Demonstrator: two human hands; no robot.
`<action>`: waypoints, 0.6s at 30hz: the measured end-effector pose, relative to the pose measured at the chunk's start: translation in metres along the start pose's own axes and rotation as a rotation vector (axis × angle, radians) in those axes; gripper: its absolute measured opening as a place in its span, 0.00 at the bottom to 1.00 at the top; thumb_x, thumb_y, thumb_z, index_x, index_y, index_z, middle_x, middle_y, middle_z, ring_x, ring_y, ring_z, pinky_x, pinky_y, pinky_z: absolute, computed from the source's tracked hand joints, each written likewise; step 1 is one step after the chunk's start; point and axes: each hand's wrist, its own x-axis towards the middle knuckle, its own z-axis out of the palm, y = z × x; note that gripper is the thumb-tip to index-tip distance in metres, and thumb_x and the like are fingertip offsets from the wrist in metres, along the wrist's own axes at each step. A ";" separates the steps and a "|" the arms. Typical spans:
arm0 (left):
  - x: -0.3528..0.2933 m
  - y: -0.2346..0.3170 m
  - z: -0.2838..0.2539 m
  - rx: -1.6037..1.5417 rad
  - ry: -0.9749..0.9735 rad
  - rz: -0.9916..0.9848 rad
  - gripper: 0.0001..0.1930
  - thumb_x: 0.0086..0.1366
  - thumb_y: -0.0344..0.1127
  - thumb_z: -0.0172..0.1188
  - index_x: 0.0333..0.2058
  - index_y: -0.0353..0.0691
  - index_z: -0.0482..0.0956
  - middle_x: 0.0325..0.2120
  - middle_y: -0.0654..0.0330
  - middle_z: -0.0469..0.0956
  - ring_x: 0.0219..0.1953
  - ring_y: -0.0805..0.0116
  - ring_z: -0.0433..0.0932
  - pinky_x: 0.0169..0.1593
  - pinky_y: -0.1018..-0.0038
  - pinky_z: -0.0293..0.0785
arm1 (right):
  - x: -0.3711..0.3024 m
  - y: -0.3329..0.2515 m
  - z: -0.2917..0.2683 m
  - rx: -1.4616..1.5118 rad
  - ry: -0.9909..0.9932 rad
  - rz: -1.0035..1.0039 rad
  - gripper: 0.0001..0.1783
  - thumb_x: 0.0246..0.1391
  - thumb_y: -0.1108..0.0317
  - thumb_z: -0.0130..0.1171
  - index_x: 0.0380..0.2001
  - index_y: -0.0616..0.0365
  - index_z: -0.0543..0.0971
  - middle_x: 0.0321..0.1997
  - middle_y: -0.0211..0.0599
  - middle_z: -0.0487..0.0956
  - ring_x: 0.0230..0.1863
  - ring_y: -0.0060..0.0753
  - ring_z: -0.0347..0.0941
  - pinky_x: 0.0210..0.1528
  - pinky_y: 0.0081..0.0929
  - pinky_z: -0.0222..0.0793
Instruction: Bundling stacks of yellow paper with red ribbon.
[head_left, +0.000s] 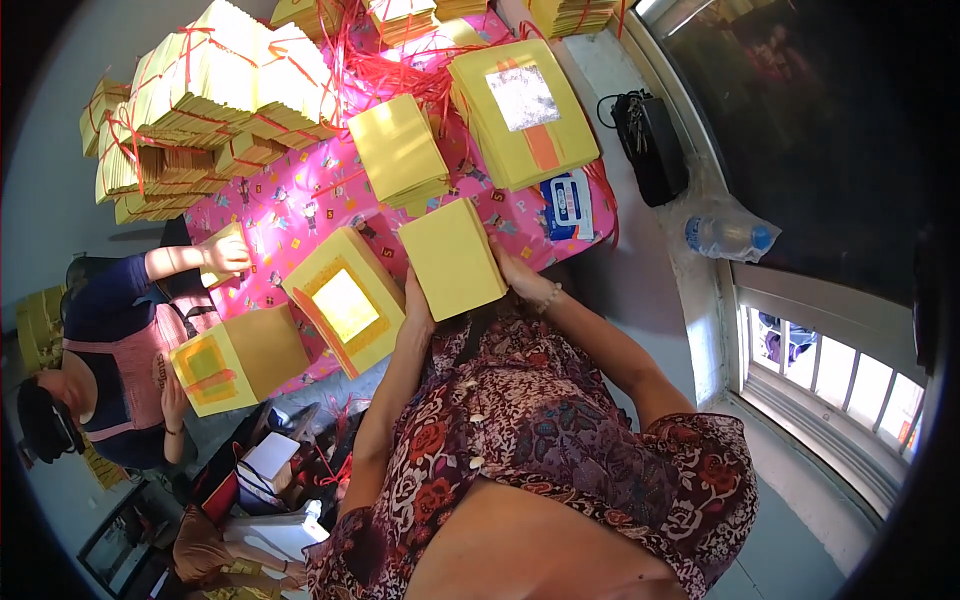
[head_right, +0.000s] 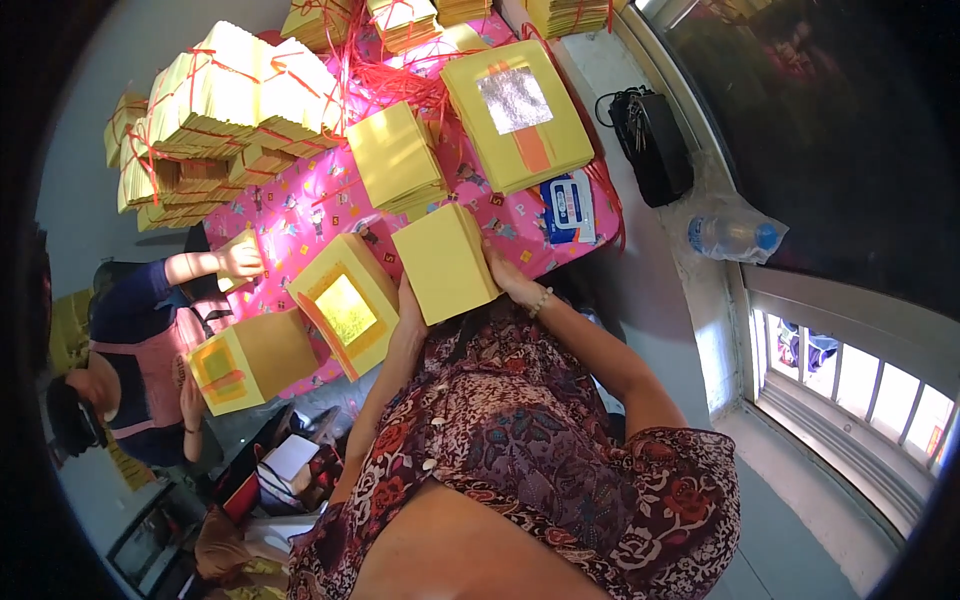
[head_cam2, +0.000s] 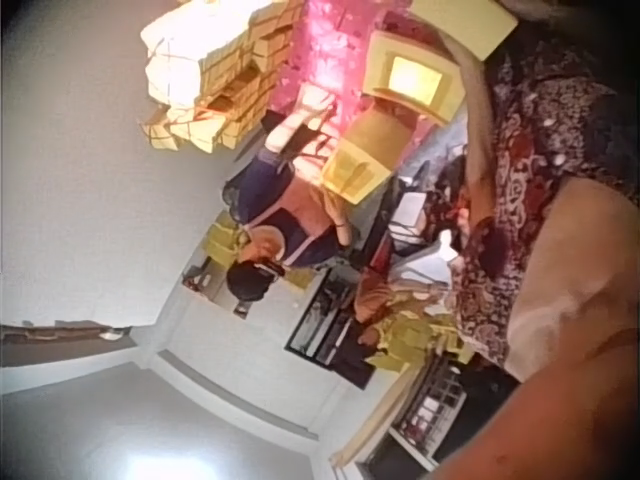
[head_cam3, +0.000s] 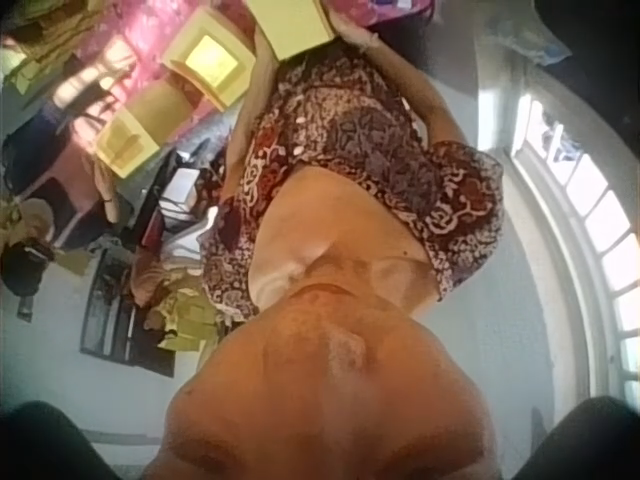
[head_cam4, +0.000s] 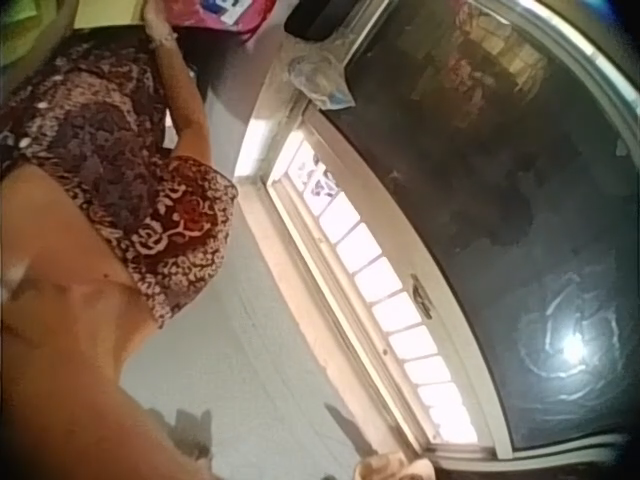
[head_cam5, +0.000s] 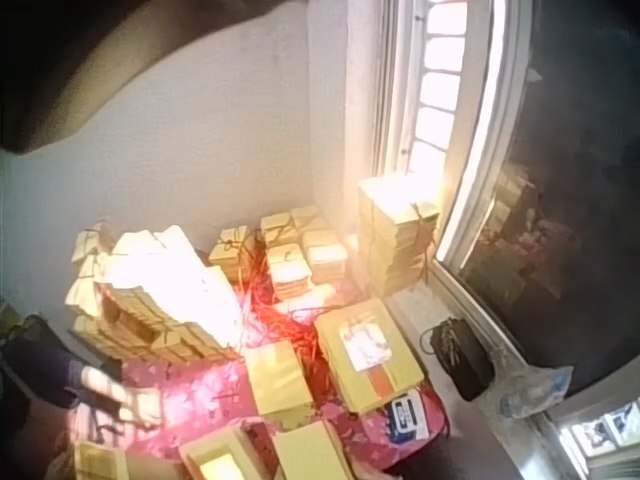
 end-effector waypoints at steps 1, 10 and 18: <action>0.000 -0.001 -0.001 0.000 0.001 0.002 0.28 0.69 0.54 0.33 0.56 0.40 0.64 0.51 0.57 0.72 0.51 0.61 0.72 0.53 0.65 0.70 | -0.002 -0.003 0.002 0.000 -0.002 -0.001 0.41 0.62 0.36 0.25 0.63 0.60 0.56 0.57 0.44 0.69 0.55 0.29 0.67 0.56 0.26 0.62; -0.004 -0.002 -0.001 -0.010 -0.013 0.007 0.27 0.69 0.53 0.35 0.55 0.39 0.66 0.47 0.57 0.73 0.49 0.62 0.73 0.51 0.68 0.71 | -0.004 -0.015 -0.008 0.060 -0.122 0.128 0.39 0.63 0.38 0.24 0.62 0.61 0.58 0.56 0.43 0.69 0.54 0.29 0.67 0.54 0.26 0.64; 0.002 0.020 0.003 -0.073 0.074 -0.014 0.25 0.68 0.50 0.34 0.53 0.38 0.67 0.47 0.55 0.73 0.48 0.60 0.73 0.50 0.66 0.73 | 0.008 -0.023 -0.002 -0.049 0.154 -0.076 0.38 0.64 0.41 0.24 0.63 0.62 0.56 0.62 0.47 0.64 0.61 0.34 0.61 0.62 0.31 0.56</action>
